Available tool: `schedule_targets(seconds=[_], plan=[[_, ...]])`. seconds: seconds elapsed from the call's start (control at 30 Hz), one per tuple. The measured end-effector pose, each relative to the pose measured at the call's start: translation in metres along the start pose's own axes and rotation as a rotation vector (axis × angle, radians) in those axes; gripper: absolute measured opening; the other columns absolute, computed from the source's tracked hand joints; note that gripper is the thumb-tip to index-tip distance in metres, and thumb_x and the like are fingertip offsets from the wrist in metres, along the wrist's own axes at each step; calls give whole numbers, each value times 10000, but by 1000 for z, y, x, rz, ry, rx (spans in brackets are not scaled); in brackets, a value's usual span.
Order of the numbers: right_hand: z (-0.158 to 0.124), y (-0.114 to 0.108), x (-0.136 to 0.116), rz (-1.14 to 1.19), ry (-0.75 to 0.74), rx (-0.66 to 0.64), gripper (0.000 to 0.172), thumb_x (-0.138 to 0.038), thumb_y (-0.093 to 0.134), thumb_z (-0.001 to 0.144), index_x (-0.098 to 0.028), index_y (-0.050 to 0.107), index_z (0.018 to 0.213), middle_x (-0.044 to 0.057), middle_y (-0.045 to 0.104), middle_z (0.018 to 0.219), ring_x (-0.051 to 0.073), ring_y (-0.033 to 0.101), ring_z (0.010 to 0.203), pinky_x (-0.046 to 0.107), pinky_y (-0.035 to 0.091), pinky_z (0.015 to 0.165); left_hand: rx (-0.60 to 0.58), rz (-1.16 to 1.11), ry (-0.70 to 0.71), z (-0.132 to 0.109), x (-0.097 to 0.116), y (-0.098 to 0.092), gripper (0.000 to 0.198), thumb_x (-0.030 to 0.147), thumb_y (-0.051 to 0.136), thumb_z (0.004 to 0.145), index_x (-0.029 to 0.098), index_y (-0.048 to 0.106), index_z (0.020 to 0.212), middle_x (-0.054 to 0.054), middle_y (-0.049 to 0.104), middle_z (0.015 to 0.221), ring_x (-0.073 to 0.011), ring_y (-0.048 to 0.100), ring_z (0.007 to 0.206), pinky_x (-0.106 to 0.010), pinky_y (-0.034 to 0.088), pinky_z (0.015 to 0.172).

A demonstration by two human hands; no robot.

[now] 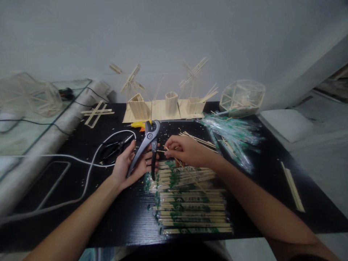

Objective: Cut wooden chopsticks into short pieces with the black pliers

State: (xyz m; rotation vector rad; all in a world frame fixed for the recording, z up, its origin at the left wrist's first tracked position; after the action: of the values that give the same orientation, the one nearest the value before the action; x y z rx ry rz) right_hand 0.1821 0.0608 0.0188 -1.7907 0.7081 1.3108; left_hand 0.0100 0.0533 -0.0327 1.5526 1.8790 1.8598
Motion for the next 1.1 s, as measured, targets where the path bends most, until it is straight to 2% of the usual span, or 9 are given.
schedule_targets(seconds=[0.2, 0.33, 0.4, 0.5, 0.7, 0.83, 1.1], plan=[[2, -7, -3, 18, -42, 86, 228, -261, 662, 891, -195, 534, 1069, -8, 672, 759, 123, 632, 515, 248, 485, 463, 55, 35, -52, -1, -1, -3, 650, 568, 338, 1003, 66, 714, 1173, -173, 727, 835, -264, 701, 704, -370, 586, 606], [2, -11, -4, 45, -56, 162, 211, -268, 649, 898, -199, 562, 1077, -4, 691, 761, 109, 610, 492, 255, 494, 487, 132, 85, -93, -4, -3, -6, 677, 562, 308, 1009, 39, 718, 1140, -163, 700, 761, -228, 677, 596, -302, 551, 479], [3, -12, -3, 63, -49, 184, 180, -284, 640, 905, -200, 588, 1055, -1, 689, 766, 102, 599, 489, 251, 485, 479, 149, 128, -110, -5, -5, -8, 678, 577, 326, 1002, 38, 715, 1137, -137, 678, 707, -200, 647, 528, -262, 513, 416], [4, -12, -3, 86, -52, 203, 134, -304, 648, 899, -183, 631, 953, 5, 673, 762, 93, 590, 486, 244, 465, 468, 113, 189, -87, -5, -7, -8, 661, 592, 378, 987, 41, 716, 1124, -91, 638, 625, -158, 587, 431, -217, 446, 352], [5, -13, 0, 33, -72, 249, 324, -482, 748, 824, -178, 671, 902, 6, 657, 719, 117, 591, 552, 260, 461, 521, 32, 210, -43, -1, -11, -6, 628, 608, 462, 959, 51, 736, 1053, -22, 562, 554, -85, 465, 332, -181, 358, 322], [6, -15, 1, -50, -83, 324, 349, -518, 749, 807, -181, 662, 834, 26, 673, 747, 144, 596, 654, 274, 463, 583, 23, 243, -65, -1, -15, -8, 646, 618, 447, 964, 48, 736, 1062, -21, 559, 534, -77, 449, 320, -181, 332, 334], [6, -12, -2, 95, -77, 228, 317, -479, 714, 837, -181, 611, 802, 19, 663, 764, 110, 564, 562, 260, 444, 530, 61, 271, -96, -2, -16, -11, 655, 656, 487, 928, 65, 733, 1066, -19, 560, 543, -93, 461, 339, -204, 293, 316]])
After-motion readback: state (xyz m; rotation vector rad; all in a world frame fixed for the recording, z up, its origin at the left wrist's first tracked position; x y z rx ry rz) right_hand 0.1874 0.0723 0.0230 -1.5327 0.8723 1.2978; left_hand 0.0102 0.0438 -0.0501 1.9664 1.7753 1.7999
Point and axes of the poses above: each hand's wrist, its own z-axis towards the middle knuckle, its own y-axis out of the palm, x = y × z, the point moved 6 cm from there along z, towards the middle knuckle
